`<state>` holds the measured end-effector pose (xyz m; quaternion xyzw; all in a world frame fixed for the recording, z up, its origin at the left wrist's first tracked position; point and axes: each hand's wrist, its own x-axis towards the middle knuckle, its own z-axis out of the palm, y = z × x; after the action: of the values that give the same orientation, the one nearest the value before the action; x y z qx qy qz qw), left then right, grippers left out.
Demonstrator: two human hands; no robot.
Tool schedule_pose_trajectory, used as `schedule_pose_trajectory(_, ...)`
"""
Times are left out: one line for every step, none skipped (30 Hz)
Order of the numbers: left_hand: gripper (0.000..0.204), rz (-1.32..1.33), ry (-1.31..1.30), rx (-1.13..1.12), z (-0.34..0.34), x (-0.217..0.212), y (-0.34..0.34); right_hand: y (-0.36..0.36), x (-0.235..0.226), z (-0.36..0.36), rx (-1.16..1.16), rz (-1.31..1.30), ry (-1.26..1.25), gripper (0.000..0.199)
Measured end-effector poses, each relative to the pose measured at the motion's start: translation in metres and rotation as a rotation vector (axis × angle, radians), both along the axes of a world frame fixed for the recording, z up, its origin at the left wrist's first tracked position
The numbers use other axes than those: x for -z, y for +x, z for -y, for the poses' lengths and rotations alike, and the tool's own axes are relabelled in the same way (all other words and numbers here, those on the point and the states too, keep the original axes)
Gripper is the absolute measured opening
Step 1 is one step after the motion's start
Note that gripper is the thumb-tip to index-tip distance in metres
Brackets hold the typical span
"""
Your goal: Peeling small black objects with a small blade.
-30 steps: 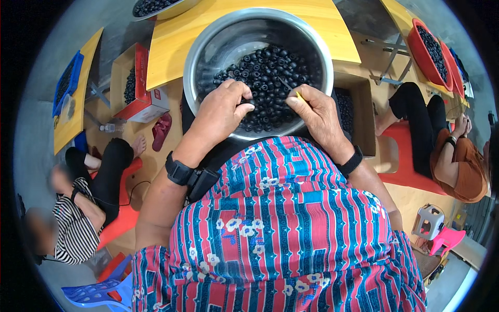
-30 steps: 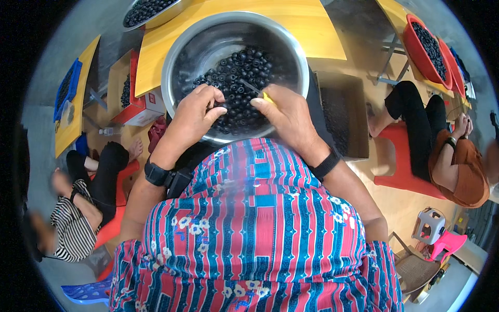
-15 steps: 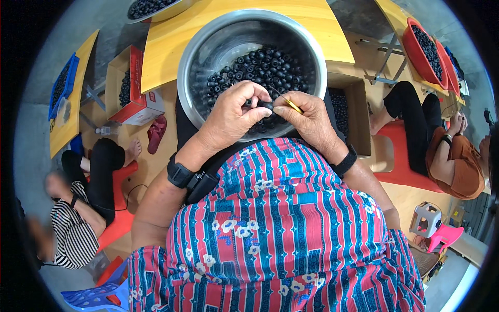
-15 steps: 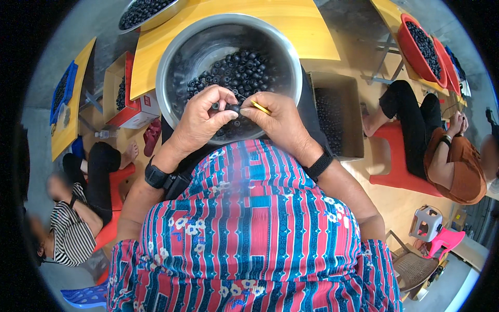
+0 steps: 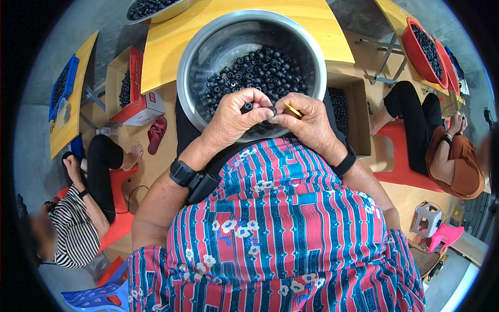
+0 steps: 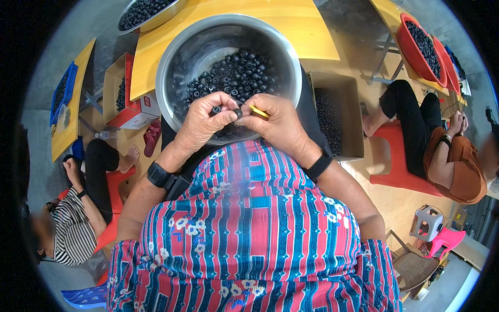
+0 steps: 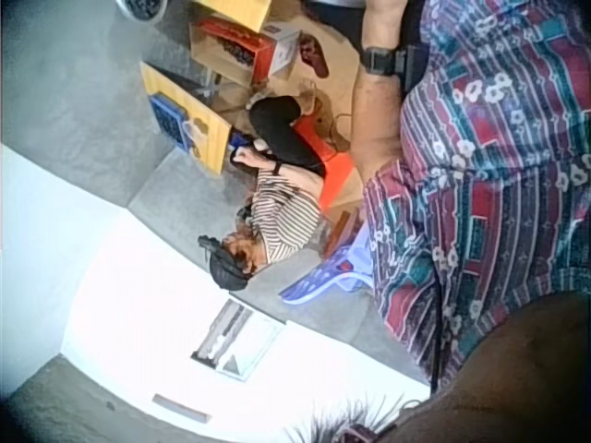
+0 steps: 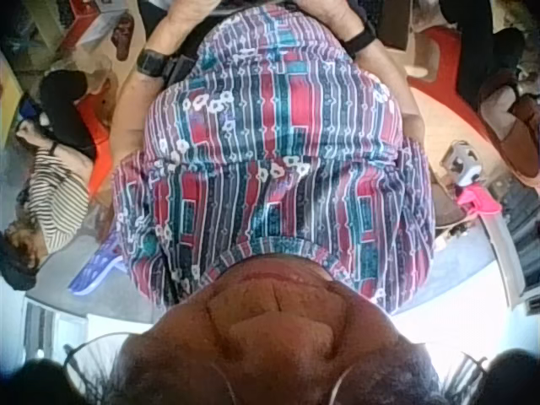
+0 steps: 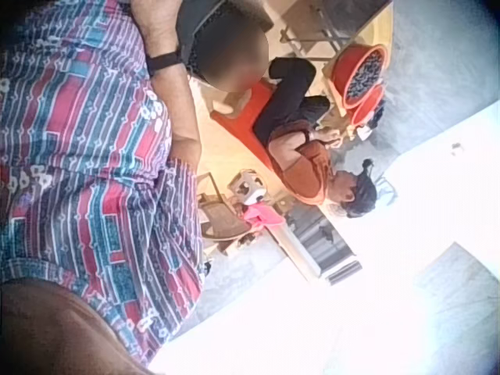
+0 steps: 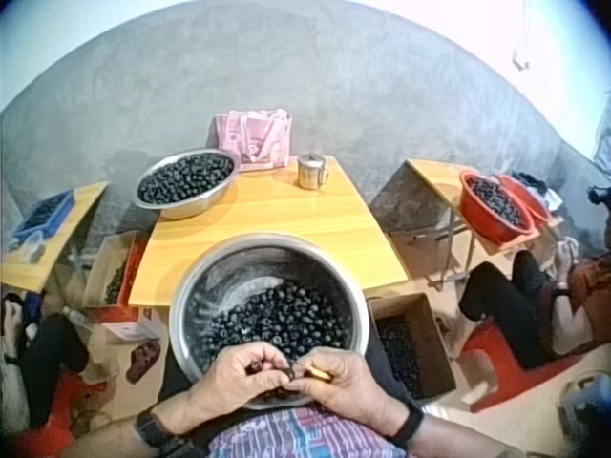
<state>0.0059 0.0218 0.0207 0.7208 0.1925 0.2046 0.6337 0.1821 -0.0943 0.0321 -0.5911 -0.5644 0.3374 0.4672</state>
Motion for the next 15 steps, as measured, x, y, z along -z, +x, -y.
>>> schedule_pose_trajectory(0.015,-0.001,0.0,0.0,0.001,0.0,0.0,-0.001,-0.001,0.0,0.007,0.017,-0.003,0.016)
schedule_pose_trajectory(0.015,-0.011,-0.041,-0.005,0.002,0.0,-0.001,-0.001,-0.002,0.001,0.007,0.016,-0.003,0.016)
schedule_pose_trajectory(0.015,-0.02,-0.081,-0.009,0.003,0.0,-0.001,-0.002,-0.005,0.001,0.031,0.005,-0.019,0.017)
schedule_pose_trajectory(0.015,-0.021,-0.082,-0.007,0.004,-0.002,-0.002,-0.002,-0.006,0.002,0.054,-0.007,-0.035,0.018)
schedule_pose_trajectory(0.017,-0.006,-0.211,0.027,0.004,-0.004,-0.002,-0.003,-0.005,0.002,0.056,-0.007,-0.035,0.018)
schedule_pose_trajectory(0.018,0.009,-0.34,0.06,0.005,-0.005,-0.002,-0.004,-0.005,0.001,0.081,-0.017,0.017,0.018)
schedule_pose_trajectory(0.018,0.009,-0.34,0.06,0.005,-0.003,-0.003,-0.004,-0.004,0.001,0.106,-0.027,0.07,0.019)
schedule_pose_trajectory(0.019,0.016,-0.482,0.101,0.006,0.002,-0.004,-0.004,-0.006,0.001,0.106,-0.027,0.07,0.019)
schedule_pose_trajectory(0.021,0.023,-0.625,0.14,0.007,0.008,-0.005,-0.003,-0.007,0.001,0.07,-0.027,0.052,0.019)
schedule_pose_trajectory(0.023,0.048,-0.654,0.111,0.011,0.013,-0.004,-0.003,-0.008,0.001,0.034,-0.027,0.035,0.021)
schedule_pose_trajectory(0.023,0.048,-0.654,0.11,0.012,0.016,-0.004,-0.002,-0.007,0.001,0.032,-0.027,0.034,0.021)
schedule_pose_trajectory(0.023,0.074,-0.703,0.12,0.013,0.018,-0.004,0.0,-0.004,0.001,-0.001,-0.016,0.02,0.023)
schedule_pose_trajectory(0.023,0.101,-0.752,0.13,0.014,0.02,-0.004,0.001,-0.003,0.001,-0.034,-0.005,0.005,0.025)
schedule_pose_trajectory(0.023,0.1,-0.753,0.131,0.013,0.021,-0.004,0.001,-0.003,0.001,-0.033,-0.005,0.004,0.025)
schedule_pose_trajectory(0.023,0.114,-0.759,0.116,0.012,0.022,-0.004,0.0,-0.005,0.001,-0.036,-0.003,0.007,0.026)
